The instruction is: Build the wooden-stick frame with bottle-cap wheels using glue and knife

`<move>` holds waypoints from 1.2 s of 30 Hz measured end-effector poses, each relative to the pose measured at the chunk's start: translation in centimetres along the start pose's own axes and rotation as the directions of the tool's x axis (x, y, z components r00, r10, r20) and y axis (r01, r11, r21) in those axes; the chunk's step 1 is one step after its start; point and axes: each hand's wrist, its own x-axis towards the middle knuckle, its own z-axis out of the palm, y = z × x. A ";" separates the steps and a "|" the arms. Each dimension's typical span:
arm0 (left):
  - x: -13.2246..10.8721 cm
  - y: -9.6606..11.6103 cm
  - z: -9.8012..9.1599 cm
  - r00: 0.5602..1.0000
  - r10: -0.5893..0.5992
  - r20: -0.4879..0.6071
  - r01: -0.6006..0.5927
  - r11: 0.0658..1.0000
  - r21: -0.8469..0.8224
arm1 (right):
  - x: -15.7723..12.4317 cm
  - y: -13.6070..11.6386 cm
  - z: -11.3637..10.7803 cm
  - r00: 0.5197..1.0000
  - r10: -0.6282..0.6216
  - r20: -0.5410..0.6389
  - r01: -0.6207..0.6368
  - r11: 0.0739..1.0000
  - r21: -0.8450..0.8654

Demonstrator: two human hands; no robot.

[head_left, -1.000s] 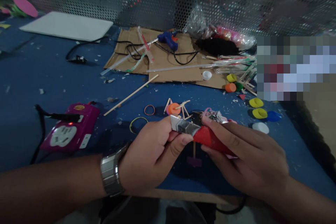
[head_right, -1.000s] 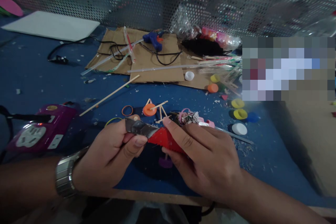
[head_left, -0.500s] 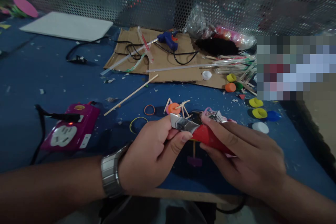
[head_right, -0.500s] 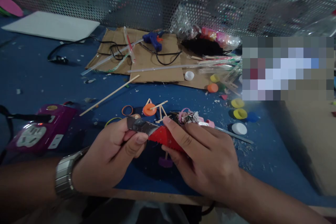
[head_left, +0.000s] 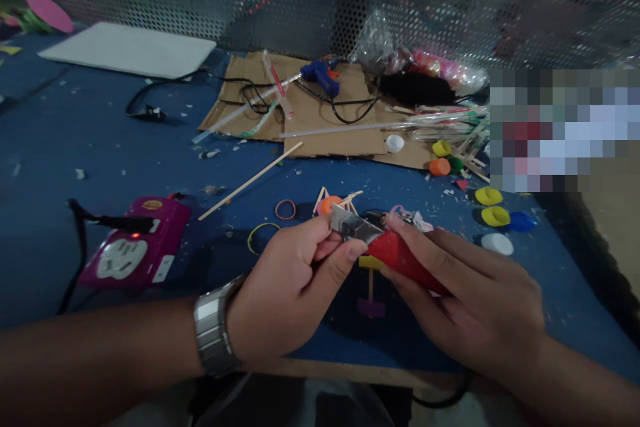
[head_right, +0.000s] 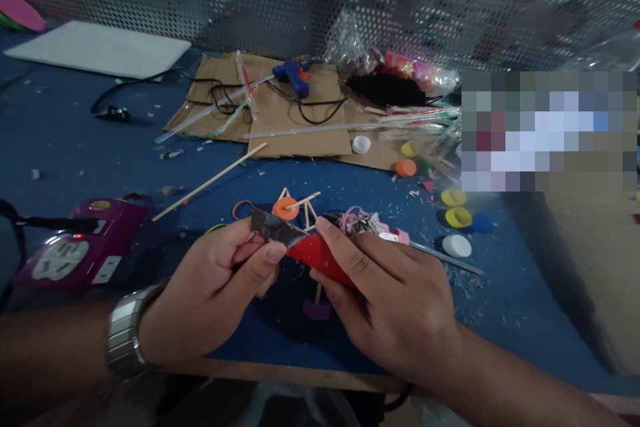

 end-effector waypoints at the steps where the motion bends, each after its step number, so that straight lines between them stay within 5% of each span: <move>1: 0.0 -0.1 0.0 1.000 -0.005 -0.001 0.005 1.000 -0.012 | 0.1 0.0 0.0 1.000 0.006 0.003 -0.006 1.000 0.000; 14: 0.2 -0.4 -0.3 1.000 0.007 0.007 -0.007 0.999 -0.045 | 0.1 0.3 -0.4 0.997 0.072 -0.023 -0.071 0.997 0.040; 25: 0.0 0.4 -0.2 0.997 -0.007 0.075 0.025 0.970 -0.243 | 0.1 0.3 -0.8 0.999 -0.024 0.039 0.020 0.996 0.081; 36: -0.5 -0.2 -0.5 0.993 0.042 0.109 -0.016 0.973 -0.230 | 0.2 0.1 -0.8 0.999 -0.022 0.044 0.018 0.996 0.082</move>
